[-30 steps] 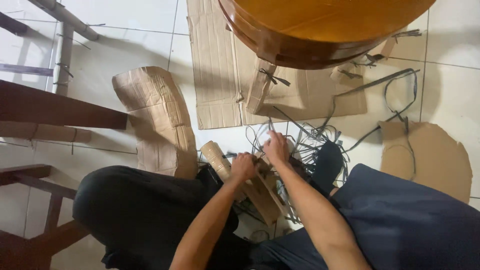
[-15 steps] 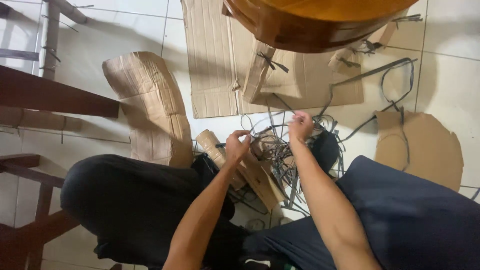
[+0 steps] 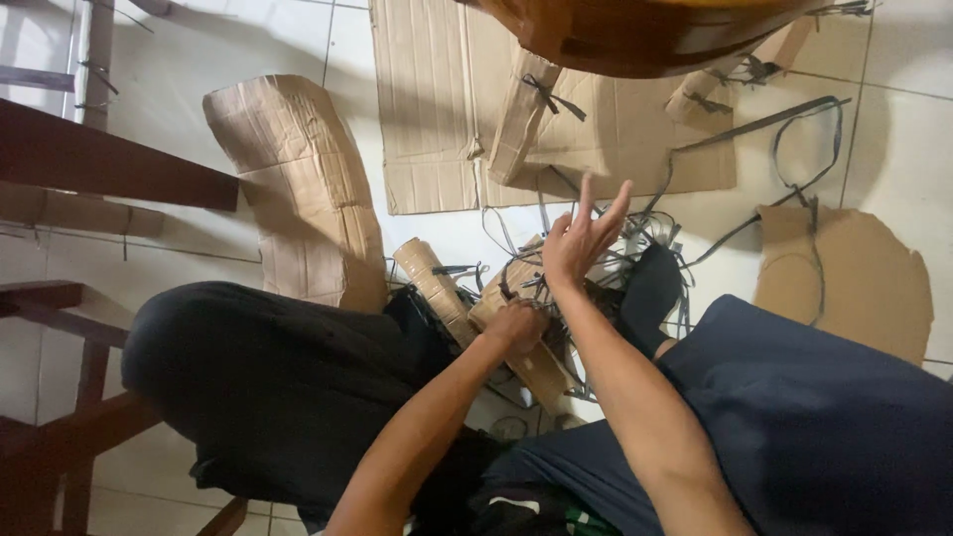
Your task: Wrapping wooden furniture legs with cardboard and securing them with plastic ties
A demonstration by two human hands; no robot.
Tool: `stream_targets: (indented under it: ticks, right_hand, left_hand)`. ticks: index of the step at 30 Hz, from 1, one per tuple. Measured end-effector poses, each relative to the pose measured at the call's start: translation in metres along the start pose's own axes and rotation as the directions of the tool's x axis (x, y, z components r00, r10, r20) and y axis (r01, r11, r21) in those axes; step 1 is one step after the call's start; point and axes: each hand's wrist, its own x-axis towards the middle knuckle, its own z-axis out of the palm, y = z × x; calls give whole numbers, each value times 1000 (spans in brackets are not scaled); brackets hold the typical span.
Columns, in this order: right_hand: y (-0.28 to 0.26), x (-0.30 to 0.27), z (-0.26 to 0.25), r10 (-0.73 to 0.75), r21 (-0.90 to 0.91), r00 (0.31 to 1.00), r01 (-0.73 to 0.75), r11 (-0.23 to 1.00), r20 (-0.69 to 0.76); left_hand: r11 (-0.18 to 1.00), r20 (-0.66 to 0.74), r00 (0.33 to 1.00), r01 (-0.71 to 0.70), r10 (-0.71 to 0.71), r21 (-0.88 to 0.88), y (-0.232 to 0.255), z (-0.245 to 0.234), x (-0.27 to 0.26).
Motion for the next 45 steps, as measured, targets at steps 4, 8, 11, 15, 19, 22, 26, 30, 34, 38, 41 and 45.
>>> stream_targets:
  ticks: [4, 8, 11, 15, 19, 22, 26, 30, 34, 38, 41, 45]
  right_hand:
    - [24, -11, 24, -199, 151, 976, 183, 971, 93]
    - [42, -64, 74, -346, 180, 769, 297, 938, 538]
    - [43, -90, 71, -370, 88, 749, 388, 917, 549]
    - [53, -70, 89, -19, 23, 895, 10, 1000, 445]
    - [73, -31, 95, 276, 139, 864, -362, 922, 420]
    - [39, 0, 59, 457, 543, 572, -813, 208, 681]
    - [1, 62, 4, 360, 619, 604, -781, 87, 711]
    - [-13, 110, -38, 244, 704, 781, -624, 339, 575]
    - [-25, 145, -100, 71, 857, 869, -495, 144, 490]
    - [-9, 172, -138, 164, 922, 920, -375, 98, 357]
    - [21, 177, -126, 204, 906, 979, -93, 413, 8]
    - [44, 121, -68, 112, 241, 919, -19, 970, -378]
  left_hand:
    - [995, 0, 997, -76, 77, -65, -3, 3, -10]
    - [999, 3, 999, -46, 46, -15, 3, 15, -3]
    - [983, 1, 999, -49, 49, -175, 19, -7, -40]
    - [989, -359, 932, 101, -57, 105, -2, 9, -12]
    - [814, -632, 514, 374, -581, -444, -24, -47, -16]
    - [951, -924, 321, 157, 207, 268, -153, 39, 29]
    - [894, -935, 353, 416, 11, 168, -99, -4, -17]
    - [888, -698, 604, 448, -383, -100, -101, 16, 9]
    - [870, -425, 760, 416, -492, -264, -62, -43, -20]
    - [911, -560, 726, 248, -400, -329, -70, -28, -29]
    - [800, -433, 699, 351, -569, -486, -64, -49, -28]
    - [696, -548, 497, 173, -673, -697, -61, -76, -17]
